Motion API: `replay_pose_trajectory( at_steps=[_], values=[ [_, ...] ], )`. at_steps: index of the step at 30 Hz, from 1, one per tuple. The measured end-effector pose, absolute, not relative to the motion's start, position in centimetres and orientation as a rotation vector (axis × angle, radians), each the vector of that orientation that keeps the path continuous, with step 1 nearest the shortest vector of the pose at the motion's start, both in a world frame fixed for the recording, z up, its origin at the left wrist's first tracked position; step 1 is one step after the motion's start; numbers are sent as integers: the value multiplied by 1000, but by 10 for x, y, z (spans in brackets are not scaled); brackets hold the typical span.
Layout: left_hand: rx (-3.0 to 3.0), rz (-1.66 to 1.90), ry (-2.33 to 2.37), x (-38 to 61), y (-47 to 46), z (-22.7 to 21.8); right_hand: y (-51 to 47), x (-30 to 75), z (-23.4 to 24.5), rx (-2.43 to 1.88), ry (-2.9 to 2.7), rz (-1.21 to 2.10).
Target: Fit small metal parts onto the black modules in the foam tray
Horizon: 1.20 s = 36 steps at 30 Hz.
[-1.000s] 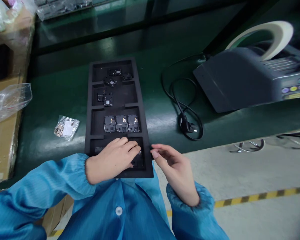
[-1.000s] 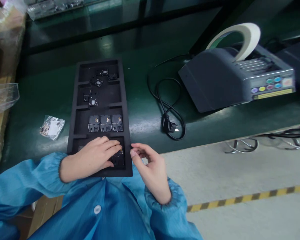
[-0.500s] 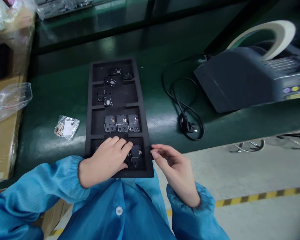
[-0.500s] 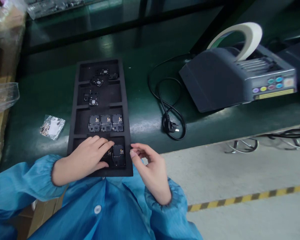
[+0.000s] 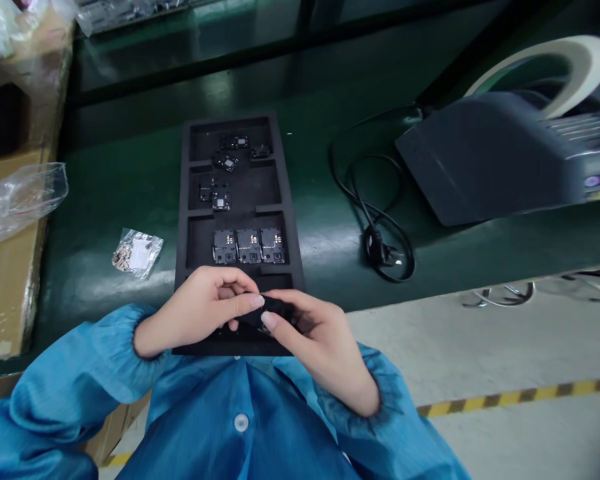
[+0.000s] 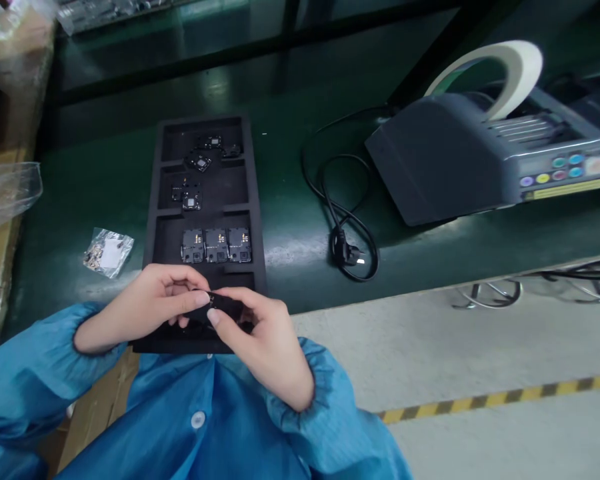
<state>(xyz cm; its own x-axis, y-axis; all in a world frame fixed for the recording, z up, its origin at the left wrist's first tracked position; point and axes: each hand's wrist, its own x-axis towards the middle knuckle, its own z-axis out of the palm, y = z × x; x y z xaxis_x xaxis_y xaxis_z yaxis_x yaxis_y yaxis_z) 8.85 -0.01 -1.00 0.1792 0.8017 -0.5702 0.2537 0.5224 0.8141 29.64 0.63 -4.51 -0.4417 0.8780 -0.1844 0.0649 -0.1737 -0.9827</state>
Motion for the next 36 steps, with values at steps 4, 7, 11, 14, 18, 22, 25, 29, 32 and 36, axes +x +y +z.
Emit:
replay_pose_trajectory(
  at_steps=[4,7,11,14,18,22,25,29,32,36],
  values=[
    [935,538,1328,91,-6,-10,5,288,-43,-1163,-1376,1739],
    [969,525,1348,90,-8,-10,5,286,-41,-1222,-1388,1719],
    [1046,519,1394,92,-7,-9,6,284,-40,-1254,-1403,1654],
    [1082,529,1405,92,-7,-10,6,283,-41,-1262,-1421,1627],
    [1099,536,1408,91,-7,-11,6,282,-40,-1268,-1444,1598],
    [1117,537,1421,90,-7,-12,6,280,-40,-1267,-1466,1580],
    [1129,537,1423,90,-7,-12,6,279,-40,-1277,-1478,1567],
    [1128,528,1420,90,-8,-14,6,279,-43,-1280,-1478,1565],
    [1134,523,1425,91,-8,-15,5,278,-45,-1268,-1447,1558],
    [1113,513,1394,90,-8,-15,3,277,-46,-1245,-1412,1594]
  ],
)
